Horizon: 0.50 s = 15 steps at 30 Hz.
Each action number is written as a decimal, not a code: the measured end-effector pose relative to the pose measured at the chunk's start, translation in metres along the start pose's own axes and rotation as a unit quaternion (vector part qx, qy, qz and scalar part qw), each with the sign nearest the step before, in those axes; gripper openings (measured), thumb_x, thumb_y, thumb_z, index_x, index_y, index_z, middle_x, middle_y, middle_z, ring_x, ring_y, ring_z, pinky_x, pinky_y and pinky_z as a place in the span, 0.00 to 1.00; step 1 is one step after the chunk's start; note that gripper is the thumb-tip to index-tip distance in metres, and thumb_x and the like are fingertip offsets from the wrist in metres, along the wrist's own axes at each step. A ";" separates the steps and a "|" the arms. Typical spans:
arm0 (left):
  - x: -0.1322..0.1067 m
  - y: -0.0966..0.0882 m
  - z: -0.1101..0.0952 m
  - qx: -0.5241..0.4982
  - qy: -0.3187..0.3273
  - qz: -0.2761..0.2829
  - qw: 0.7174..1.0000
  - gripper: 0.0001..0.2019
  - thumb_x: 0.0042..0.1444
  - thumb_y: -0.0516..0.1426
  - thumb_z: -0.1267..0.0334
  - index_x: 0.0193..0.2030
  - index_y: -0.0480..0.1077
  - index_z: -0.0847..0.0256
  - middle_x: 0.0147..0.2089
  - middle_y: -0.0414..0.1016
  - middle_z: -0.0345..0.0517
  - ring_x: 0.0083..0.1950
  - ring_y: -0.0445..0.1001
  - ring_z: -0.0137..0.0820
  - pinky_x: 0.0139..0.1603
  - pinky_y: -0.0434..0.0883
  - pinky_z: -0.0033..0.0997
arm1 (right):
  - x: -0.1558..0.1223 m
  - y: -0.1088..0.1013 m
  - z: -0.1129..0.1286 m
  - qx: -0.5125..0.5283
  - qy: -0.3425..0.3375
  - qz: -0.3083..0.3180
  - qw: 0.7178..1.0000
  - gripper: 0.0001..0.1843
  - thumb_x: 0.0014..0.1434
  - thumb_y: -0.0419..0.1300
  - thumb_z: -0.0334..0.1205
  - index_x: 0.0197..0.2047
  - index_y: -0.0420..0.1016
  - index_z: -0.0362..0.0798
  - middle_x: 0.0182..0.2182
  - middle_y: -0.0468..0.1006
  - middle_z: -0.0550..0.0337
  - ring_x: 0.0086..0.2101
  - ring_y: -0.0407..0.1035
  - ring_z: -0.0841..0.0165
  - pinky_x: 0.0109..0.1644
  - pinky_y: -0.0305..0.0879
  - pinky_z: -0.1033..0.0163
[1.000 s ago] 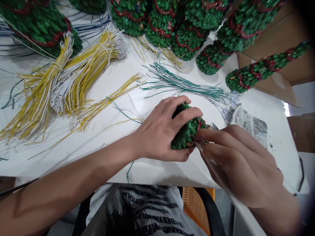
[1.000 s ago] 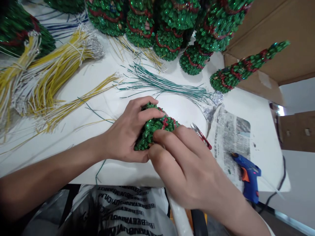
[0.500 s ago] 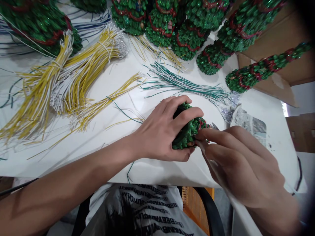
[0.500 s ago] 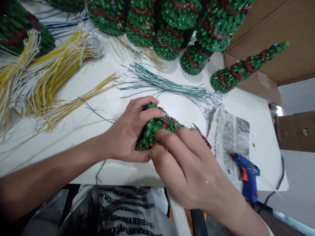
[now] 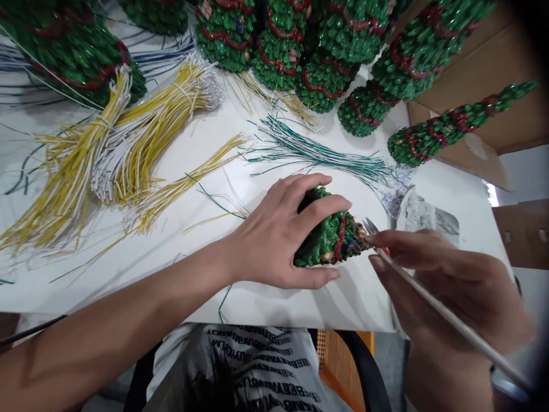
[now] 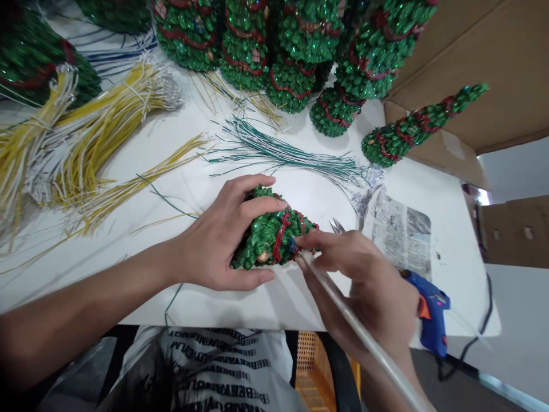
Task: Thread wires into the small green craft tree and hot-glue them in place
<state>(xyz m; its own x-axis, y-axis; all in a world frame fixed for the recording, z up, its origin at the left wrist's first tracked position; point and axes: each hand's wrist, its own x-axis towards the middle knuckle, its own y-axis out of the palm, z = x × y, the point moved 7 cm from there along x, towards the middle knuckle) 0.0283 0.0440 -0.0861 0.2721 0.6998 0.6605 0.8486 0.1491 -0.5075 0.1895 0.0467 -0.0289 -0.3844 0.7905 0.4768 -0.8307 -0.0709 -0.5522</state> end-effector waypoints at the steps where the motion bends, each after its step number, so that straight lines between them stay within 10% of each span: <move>1: 0.000 -0.001 0.000 -0.004 -0.001 0.005 1.000 0.38 0.49 0.58 0.39 0.61 0.57 0.60 0.63 0.57 0.66 0.66 0.59 0.54 0.63 0.61 0.59 | -0.006 0.001 -0.001 0.033 0.005 -0.033 0.999 0.18 0.47 0.67 0.23 0.37 0.71 0.53 0.33 0.79 0.65 0.37 0.76 0.65 0.44 0.71 0.56; 15: 0.009 -0.028 -0.025 0.037 0.040 -0.008 0.998 0.15 0.51 0.63 0.53 0.45 0.73 0.52 0.56 0.73 0.51 0.63 0.63 0.47 0.63 0.65 0.56 | -0.029 0.024 -0.007 0.311 0.137 -0.032 0.940 0.13 0.55 0.61 0.22 0.40 0.73 0.49 0.38 0.82 0.63 0.38 0.77 0.74 0.43 0.75 0.73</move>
<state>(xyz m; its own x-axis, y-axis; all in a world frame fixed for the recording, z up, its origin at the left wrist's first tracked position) 0.0182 0.0281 -0.0518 0.2958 0.6398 0.7093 0.8179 0.2140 -0.5341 0.1836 0.0264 -0.0609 -0.2788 0.9262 0.2537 -0.9559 -0.2930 0.0192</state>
